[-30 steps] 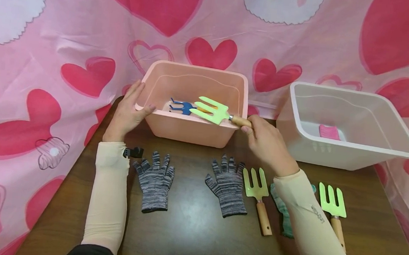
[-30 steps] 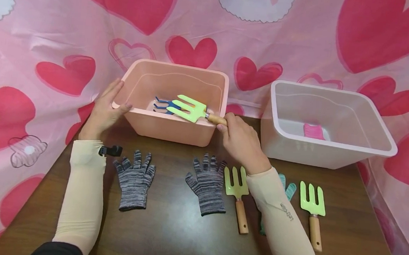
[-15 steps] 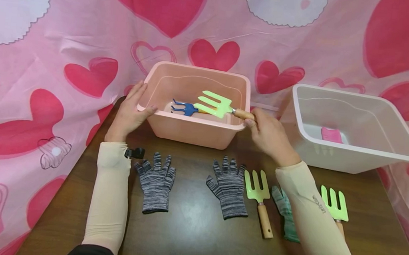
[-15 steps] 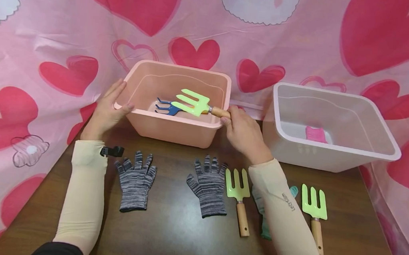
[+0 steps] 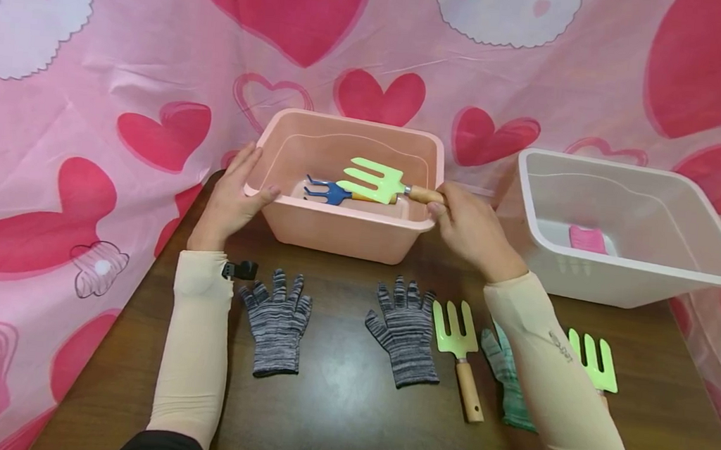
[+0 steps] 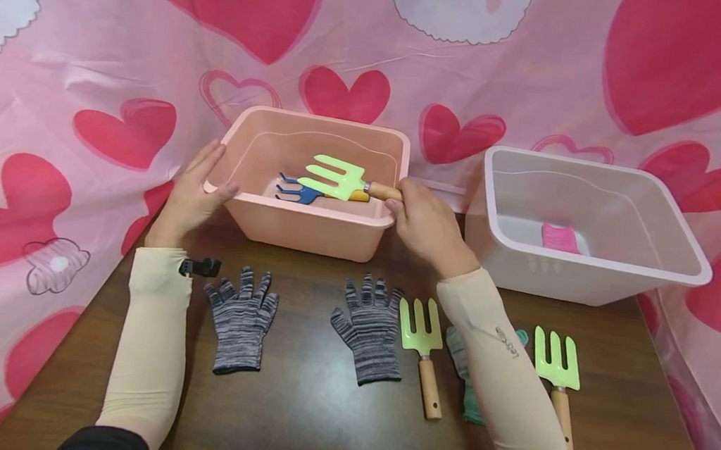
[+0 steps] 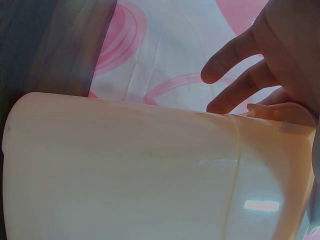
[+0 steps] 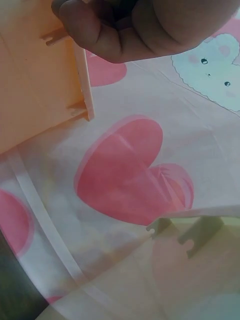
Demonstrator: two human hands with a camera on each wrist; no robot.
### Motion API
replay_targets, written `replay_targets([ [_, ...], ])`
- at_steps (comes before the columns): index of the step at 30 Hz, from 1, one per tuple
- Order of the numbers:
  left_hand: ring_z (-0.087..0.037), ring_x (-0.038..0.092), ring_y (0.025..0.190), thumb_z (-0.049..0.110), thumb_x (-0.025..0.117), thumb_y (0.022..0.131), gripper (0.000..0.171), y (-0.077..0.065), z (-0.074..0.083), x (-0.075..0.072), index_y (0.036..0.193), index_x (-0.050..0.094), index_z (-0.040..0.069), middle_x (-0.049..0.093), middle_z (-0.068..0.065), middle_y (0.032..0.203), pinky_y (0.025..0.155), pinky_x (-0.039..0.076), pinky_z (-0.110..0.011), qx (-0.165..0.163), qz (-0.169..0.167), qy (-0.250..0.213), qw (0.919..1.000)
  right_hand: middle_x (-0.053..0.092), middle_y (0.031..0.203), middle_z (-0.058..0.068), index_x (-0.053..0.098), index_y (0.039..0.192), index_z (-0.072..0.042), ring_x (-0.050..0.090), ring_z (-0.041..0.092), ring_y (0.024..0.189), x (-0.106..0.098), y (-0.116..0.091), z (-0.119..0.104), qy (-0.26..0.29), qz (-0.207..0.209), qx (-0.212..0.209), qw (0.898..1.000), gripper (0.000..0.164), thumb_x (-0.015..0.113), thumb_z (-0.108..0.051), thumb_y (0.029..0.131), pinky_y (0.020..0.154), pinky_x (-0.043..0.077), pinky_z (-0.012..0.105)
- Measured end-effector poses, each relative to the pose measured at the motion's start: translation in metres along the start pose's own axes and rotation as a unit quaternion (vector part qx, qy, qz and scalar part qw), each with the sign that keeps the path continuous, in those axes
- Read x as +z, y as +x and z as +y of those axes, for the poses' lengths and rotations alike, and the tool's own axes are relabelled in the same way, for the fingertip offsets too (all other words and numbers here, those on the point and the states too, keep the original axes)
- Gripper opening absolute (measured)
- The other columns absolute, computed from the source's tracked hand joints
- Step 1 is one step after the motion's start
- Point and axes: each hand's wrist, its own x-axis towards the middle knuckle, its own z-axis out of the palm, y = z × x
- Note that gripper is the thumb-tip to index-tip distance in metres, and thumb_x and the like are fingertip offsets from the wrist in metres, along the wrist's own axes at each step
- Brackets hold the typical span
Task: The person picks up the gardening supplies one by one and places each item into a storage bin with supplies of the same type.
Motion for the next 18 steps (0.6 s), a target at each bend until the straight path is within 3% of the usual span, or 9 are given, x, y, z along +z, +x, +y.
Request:
replay_targets([
  [18,-0.029,0.019,0.151,0.076,0.061,0.082,0.104,0.0,0.0,-0.001,0.159,0.033,0.012,0.021,-0.006,0.167,0.119,0.018,-0.056,-0.003,-0.006,0.0,1.0,0.054,0.083,0.01,0.052,0.109,-0.008,0.056,0.031,0.08,0.001,0.029,-0.006,-0.004,-0.041,0.003,0.999,0.023,0.058,-0.029,0.103,0.072,0.044,0.047],
])
